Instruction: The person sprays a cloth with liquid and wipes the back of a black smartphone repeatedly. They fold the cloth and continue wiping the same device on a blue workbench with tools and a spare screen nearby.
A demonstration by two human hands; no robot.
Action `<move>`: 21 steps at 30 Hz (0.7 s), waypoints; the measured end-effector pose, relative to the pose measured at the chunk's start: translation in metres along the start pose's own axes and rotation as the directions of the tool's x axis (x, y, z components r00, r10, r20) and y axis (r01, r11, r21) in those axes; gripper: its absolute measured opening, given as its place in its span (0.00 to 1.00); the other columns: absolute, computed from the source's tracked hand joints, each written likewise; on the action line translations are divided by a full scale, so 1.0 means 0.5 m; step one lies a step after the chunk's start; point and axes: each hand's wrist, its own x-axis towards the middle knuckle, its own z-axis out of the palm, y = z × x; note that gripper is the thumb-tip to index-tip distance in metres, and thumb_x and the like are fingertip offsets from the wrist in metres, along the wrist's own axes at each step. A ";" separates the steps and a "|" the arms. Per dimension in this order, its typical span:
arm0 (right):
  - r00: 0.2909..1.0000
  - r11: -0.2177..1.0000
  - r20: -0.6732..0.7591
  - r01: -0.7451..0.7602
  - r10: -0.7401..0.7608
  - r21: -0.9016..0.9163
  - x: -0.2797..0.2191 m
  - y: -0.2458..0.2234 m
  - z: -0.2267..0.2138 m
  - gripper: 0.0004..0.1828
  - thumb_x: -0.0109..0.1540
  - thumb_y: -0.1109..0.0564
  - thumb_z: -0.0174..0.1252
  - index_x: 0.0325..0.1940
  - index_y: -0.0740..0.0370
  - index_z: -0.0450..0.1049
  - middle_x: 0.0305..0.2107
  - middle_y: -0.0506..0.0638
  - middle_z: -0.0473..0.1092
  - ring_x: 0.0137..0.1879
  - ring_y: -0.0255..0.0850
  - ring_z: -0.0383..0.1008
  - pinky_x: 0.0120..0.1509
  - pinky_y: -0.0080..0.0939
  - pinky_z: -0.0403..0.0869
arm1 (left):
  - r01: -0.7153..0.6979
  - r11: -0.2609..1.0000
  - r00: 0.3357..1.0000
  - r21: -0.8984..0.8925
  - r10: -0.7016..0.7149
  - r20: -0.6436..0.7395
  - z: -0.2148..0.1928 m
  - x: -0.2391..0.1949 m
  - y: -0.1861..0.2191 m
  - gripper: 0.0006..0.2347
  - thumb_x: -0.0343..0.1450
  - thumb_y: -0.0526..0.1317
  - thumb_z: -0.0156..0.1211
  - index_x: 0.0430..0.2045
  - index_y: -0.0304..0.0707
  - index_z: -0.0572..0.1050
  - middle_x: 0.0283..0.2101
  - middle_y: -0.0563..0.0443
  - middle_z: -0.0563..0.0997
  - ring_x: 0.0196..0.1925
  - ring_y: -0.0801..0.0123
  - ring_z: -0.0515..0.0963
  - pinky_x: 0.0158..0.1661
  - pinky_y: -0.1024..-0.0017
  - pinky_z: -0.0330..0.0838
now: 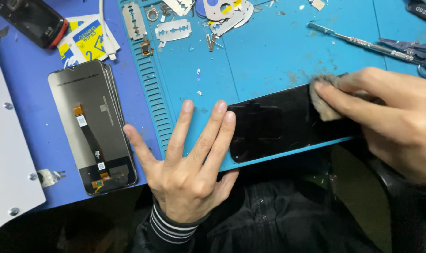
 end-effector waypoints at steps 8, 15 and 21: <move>0.994 0.999 0.099 0.035 -0.039 0.038 -0.009 0.024 0.001 0.29 0.63 0.74 0.45 0.70 0.77 0.67 0.51 0.65 0.68 0.54 0.59 0.75 0.55 0.50 0.77 | 0.015 1.000 0.999 0.005 -0.015 -0.040 0.006 0.000 0.000 0.22 0.72 0.49 0.54 0.60 0.47 0.79 0.63 0.58 0.81 0.67 0.48 0.77 0.61 0.22 0.34; 0.994 0.991 0.060 -0.095 0.089 0.092 -0.044 0.026 0.018 0.27 0.63 0.71 0.50 0.68 0.67 0.71 0.50 0.60 0.70 0.52 0.54 0.75 0.56 0.46 0.73 | -0.003 1.000 1.000 -0.001 0.003 -0.006 0.001 -0.001 -0.003 0.23 0.75 0.53 0.52 0.62 0.47 0.78 0.65 0.58 0.79 0.69 0.48 0.75 0.61 0.22 0.34; 0.986 0.994 0.129 0.101 -0.105 0.038 0.033 -0.001 -0.015 0.33 0.61 0.73 0.44 0.72 0.70 0.64 0.53 0.62 0.68 0.54 0.55 0.75 0.50 0.47 0.73 | -0.005 1.000 1.000 0.013 0.006 -0.023 0.000 -0.003 -0.002 0.23 0.77 0.54 0.49 0.62 0.47 0.78 0.65 0.58 0.80 0.69 0.49 0.76 0.62 0.23 0.34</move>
